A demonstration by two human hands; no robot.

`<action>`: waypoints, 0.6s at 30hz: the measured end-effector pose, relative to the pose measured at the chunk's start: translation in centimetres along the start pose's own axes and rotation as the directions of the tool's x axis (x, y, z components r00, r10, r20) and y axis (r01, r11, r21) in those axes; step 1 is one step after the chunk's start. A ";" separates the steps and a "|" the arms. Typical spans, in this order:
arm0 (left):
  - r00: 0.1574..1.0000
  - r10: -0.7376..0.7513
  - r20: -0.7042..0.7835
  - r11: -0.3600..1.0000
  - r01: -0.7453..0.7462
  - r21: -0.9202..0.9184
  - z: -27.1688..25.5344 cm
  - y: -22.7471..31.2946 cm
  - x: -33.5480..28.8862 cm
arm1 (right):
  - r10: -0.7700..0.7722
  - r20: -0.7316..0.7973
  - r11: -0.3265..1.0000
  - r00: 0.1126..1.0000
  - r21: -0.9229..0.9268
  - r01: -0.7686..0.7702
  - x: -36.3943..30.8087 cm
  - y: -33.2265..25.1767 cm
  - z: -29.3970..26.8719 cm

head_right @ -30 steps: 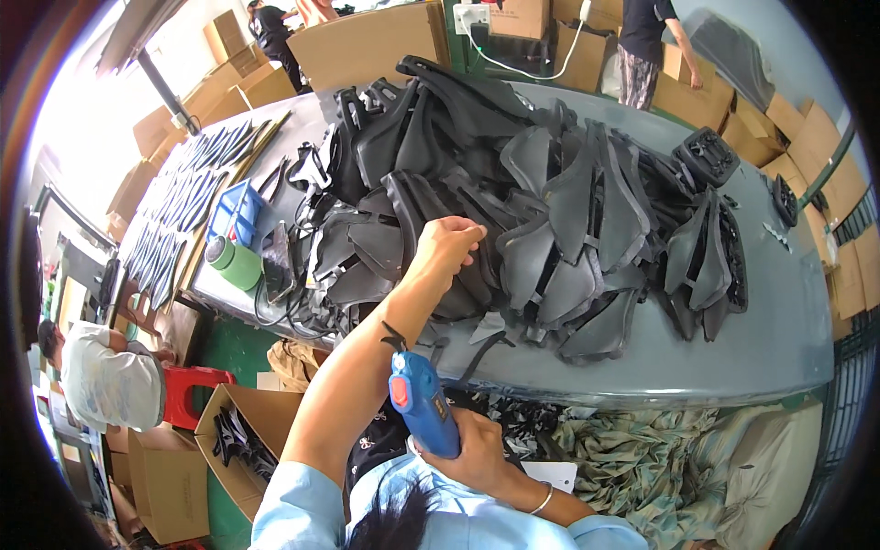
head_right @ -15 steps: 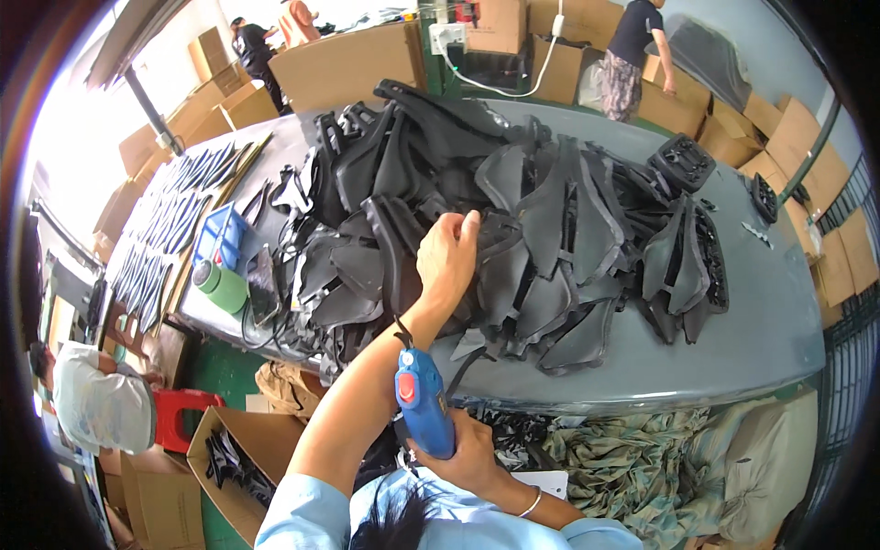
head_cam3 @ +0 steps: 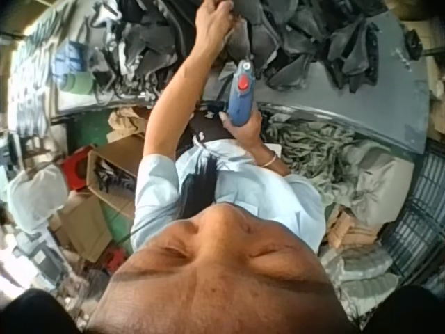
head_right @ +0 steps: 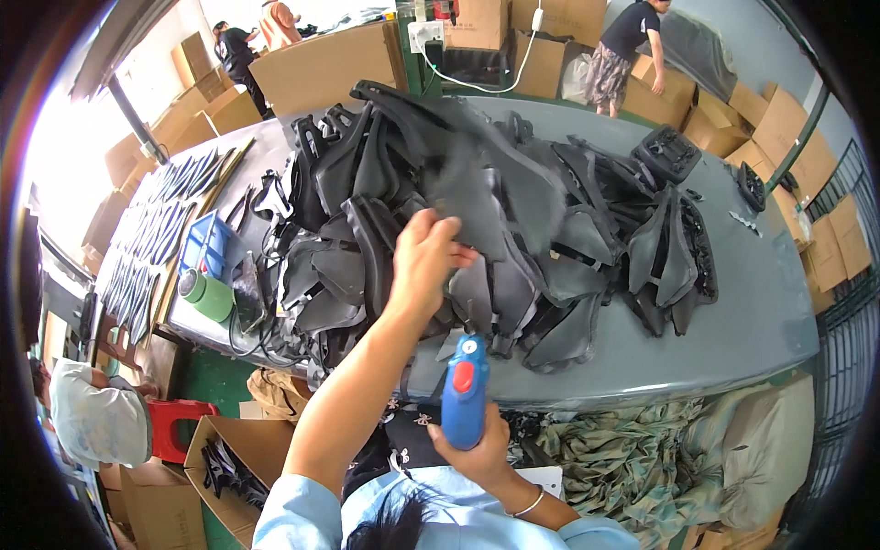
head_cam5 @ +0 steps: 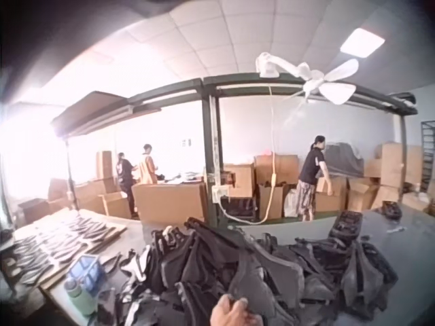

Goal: The person uses a hot glue gun to apply adhesive to the edges of black flexible parts. They pick up each part from a pile, apply glue to specific seams, and then place the finished item into a cardboard box. The process is repeated continuously throughout the clip.

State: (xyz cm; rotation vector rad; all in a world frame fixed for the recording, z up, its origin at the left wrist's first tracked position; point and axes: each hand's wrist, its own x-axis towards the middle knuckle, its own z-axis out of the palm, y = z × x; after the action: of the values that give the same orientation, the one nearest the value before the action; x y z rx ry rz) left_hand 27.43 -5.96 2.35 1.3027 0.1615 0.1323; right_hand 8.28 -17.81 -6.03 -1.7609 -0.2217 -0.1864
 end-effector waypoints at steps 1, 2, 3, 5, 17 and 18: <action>1.000 0.003 -0.020 0.992 -0.005 -0.126 -1.4 0.3 -1.1 | 0.022 -0.028 0.999 0.999 0.025 -0.022 0.2 0.2 0.0; 1.000 -0.016 -0.001 0.979 0.015 -0.202 -2.8 0.3 -2.6 | 0.040 -0.036 0.999 0.999 0.028 -0.039 0.4 0.1 -0.2; 0.999 -0.027 0.022 0.961 0.032 -0.275 -3.8 0.3 -4.4 | 0.048 -0.045 0.997 0.998 0.061 -0.046 0.8 -0.3 -0.3; 0.993 -0.114 0.036 0.923 0.119 -0.365 -6.6 -1.2 -7.7 | 0.081 -0.032 0.988 0.996 0.133 -0.076 1.8 -0.9 0.1; 0.756 -0.572 0.317 0.723 0.648 -0.239 -11.8 -4.8 -23.5 | 0.082 0.152 0.997 0.985 -0.002 -0.083 3.8 -2.4 2.6; 0.767 -0.533 0.358 0.809 0.586 -0.052 -12.0 -3.6 -24.5 | 0.077 0.149 0.994 0.986 0.067 -0.088 3.9 -2.7 2.7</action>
State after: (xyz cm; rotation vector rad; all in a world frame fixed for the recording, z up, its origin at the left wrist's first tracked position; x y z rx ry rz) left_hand 1.09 -0.15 -3.10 1.0456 0.2459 -0.5807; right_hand 11.41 -14.45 -3.07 -1.7086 -0.2576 0.0106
